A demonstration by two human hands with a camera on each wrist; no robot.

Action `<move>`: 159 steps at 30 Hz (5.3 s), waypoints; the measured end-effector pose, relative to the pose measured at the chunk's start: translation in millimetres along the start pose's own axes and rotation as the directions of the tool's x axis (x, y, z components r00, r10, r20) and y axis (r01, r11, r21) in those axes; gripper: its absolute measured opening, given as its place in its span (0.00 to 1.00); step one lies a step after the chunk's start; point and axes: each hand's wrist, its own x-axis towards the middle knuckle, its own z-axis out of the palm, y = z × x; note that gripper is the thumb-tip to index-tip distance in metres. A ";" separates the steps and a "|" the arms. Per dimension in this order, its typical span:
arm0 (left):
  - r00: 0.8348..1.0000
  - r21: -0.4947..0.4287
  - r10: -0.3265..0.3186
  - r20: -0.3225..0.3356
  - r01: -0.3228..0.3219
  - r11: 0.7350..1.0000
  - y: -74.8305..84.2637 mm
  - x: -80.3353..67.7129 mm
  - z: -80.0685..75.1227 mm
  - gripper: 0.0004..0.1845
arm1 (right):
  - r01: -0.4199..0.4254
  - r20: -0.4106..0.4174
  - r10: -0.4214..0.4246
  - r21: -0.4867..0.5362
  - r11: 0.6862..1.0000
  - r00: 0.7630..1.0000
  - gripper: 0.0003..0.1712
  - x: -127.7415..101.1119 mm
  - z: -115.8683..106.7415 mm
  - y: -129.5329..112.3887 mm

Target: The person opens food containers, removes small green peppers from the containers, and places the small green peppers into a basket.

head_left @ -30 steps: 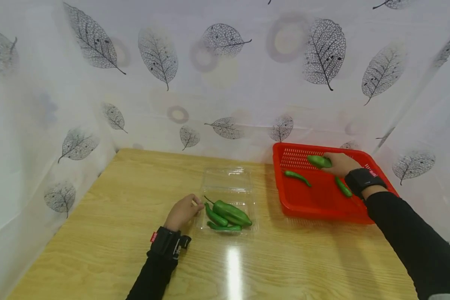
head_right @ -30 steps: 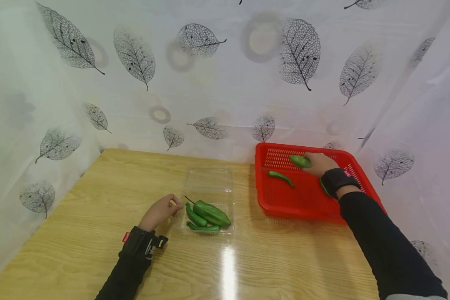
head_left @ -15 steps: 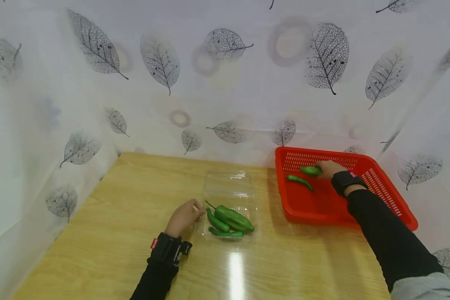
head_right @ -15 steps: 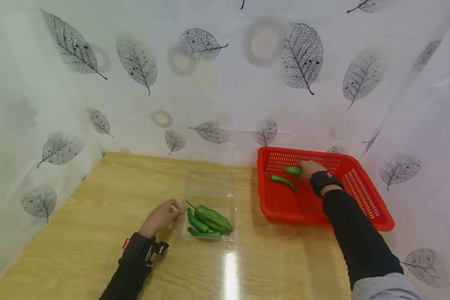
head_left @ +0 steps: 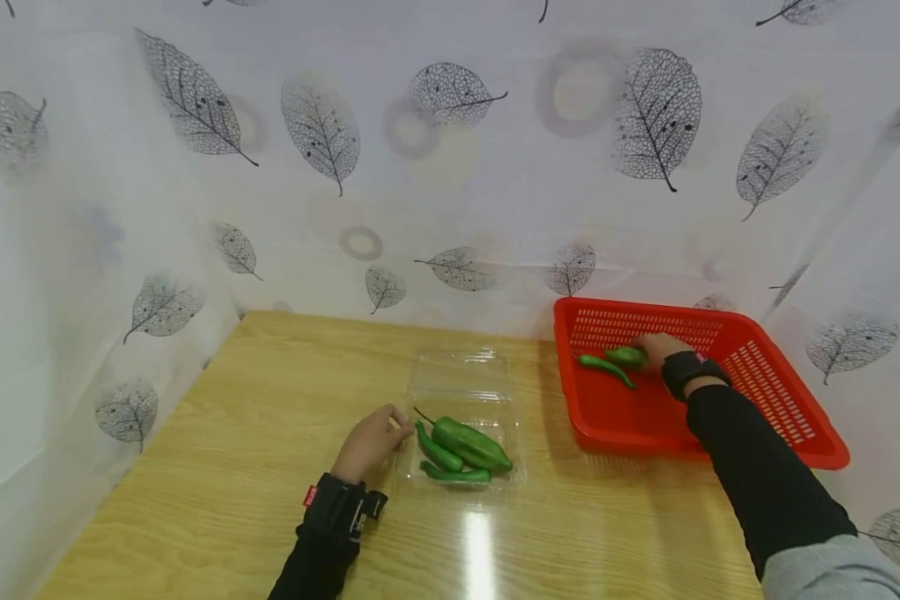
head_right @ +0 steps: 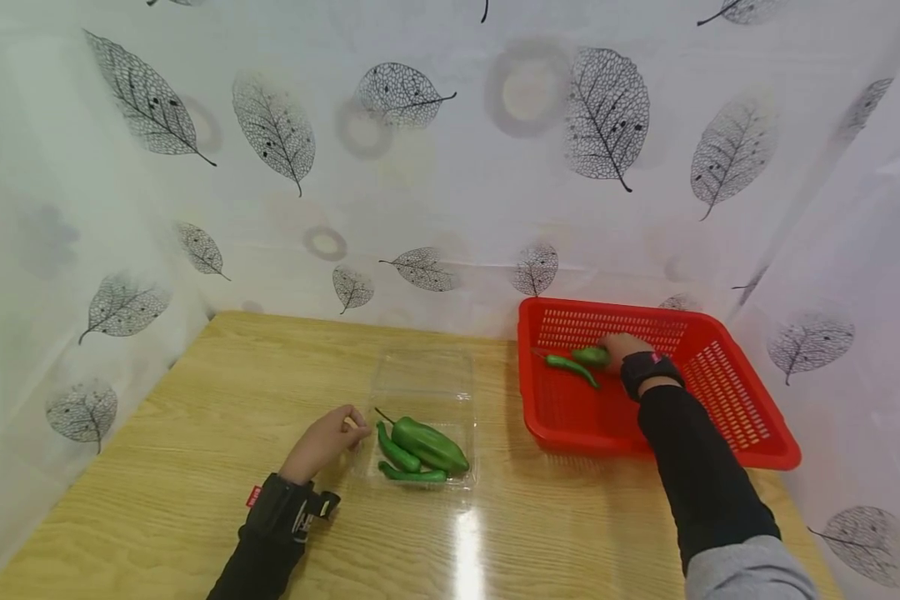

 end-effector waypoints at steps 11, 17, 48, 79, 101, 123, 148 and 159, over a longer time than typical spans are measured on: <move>1.000 0.009 0.003 -0.009 -0.003 1.000 1.0 -0.9 -2.9 0.08 | -0.003 0.011 0.003 -0.004 1.000 1.000 0.21 3.9 4.7 4.0; 1.000 0.015 0.002 -0.007 -0.001 1.000 0.9 -0.1 -3.2 0.08 | 0.001 0.007 -0.001 -0.009 1.000 1.000 0.21 7.6 8.9 10.0; 1.000 0.001 0.005 -0.004 -0.005 1.000 0.8 0.6 0.0 0.07 | -0.019 -0.022 0.017 -0.072 0.997 1.000 0.26 5.1 9.6 18.3; 1.000 0.020 0.001 0.008 -0.001 1.000 2.3 2.4 -1.5 0.09 | 0.108 -0.396 -0.111 -0.030 0.994 0.912 0.29 -104.9 -96.7 -91.4; 1.000 0.033 0.022 0.005 -0.022 0.999 1.4 7.1 -4.9 0.09 | 0.627 -0.468 -0.593 -0.102 0.773 0.655 0.26 -109.3 -18.7 -260.3; 1.000 0.029 -0.001 0.014 0.000 1.000 3.5 6.7 -5.0 0.09 | 0.605 0.077 -0.606 0.032 0.795 0.792 0.09 -54.2 61.7 -281.5; 0.999 0.023 -0.033 0.026 0.032 0.999 4.4 6.2 -6.3 0.09 | 0.570 0.205 -0.544 -0.100 0.815 0.814 0.04 -38.7 74.2 -294.2; 0.999 0.023 -0.026 0.025 0.025 0.999 4.5 6.0 -5.9 0.09 | 0.520 0.216 -0.524 0.078 0.851 0.824 0.07 -35.2 72.5 -285.8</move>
